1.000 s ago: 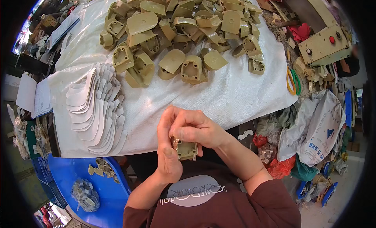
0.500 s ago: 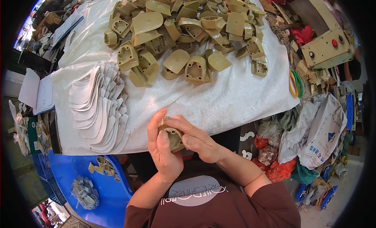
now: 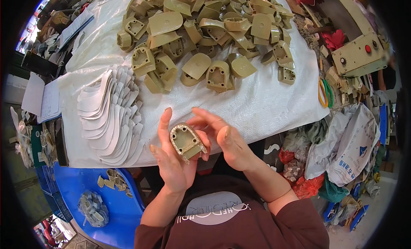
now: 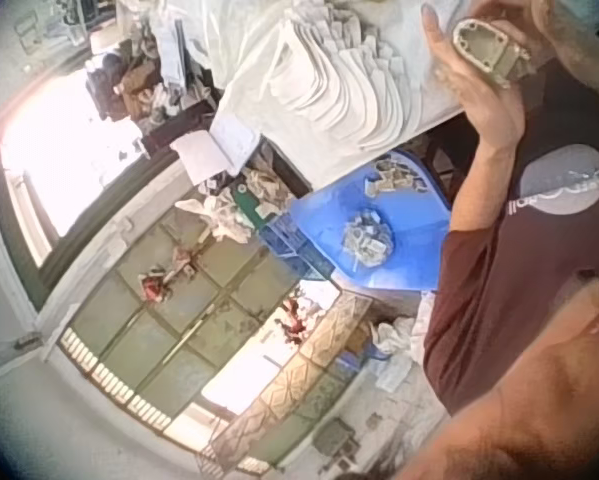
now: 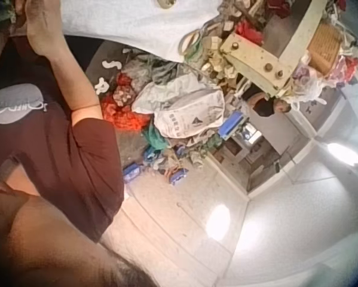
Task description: The person repeatedly picks up beige plastic housings and white curved inserts from a table. They insert the white pieces into the beige housings, press them to fit, and place the assembled units onto a growing pile. The process is repetitive and involves handling the parts one at a time.
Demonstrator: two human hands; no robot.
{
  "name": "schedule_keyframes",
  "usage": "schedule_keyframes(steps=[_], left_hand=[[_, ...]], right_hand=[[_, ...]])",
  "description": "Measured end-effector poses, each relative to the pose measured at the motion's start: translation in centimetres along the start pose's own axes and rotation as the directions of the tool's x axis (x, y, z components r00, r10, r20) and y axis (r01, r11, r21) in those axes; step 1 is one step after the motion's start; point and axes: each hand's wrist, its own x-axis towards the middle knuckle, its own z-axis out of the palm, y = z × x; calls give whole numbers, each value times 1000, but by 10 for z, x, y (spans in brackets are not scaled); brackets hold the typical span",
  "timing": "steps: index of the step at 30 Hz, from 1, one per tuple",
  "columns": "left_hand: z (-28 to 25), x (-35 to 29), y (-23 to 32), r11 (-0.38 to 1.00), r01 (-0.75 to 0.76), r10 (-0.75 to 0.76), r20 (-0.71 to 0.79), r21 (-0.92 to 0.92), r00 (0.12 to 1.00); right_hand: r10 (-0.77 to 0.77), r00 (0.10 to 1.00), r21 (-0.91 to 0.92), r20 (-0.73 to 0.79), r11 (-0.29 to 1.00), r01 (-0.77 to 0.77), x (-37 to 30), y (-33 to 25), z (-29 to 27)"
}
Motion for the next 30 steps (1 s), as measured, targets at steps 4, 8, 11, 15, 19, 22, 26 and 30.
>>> schedule_keyframes(steps=[4, 8, 11, 15, 19, 22, 26, 30], left_hand=[[10, 2, 7, 717, -109, 138, 13, 688, 990], [-9, 2, -2, 488, -494, 295, 396, 720, 869], [-11, -4, 3, 539, -225, 37, 244, 812, 969], [-7, -7, 13, 837, -82, 83, 22, 541, 996], [-10, -3, 22, 403, -317, 215, 248, 858, 945], [-13, -3, 25, 314, -401, 160, 368, 861, 916], [-5, -2, 25, 278, -366, 188, 323, 888, 928], [-6, -2, 12, 279, -353, 278, 276, 893, 920]], right_hand=[[-370, 924, -845, 96, 460, 272, 6, -15, -4], [-116, 993, -622, -16, 779, 81, 4, -20, -5], [-329, 942, -508, -65, 824, 252, 3, -10, -7], [-222, 973, -290, -60, 937, 195, 3, -3, -12], [214, 977, 51, -3, 976, -213, 8, -3, -26], [98, 992, -46, 84, 994, -94, 6, -6, -32], [0, 1000, -496, 25, 868, 12, 2, -22, -23], [24, 999, -444, -30, 895, -35, 4, -22, -17]])
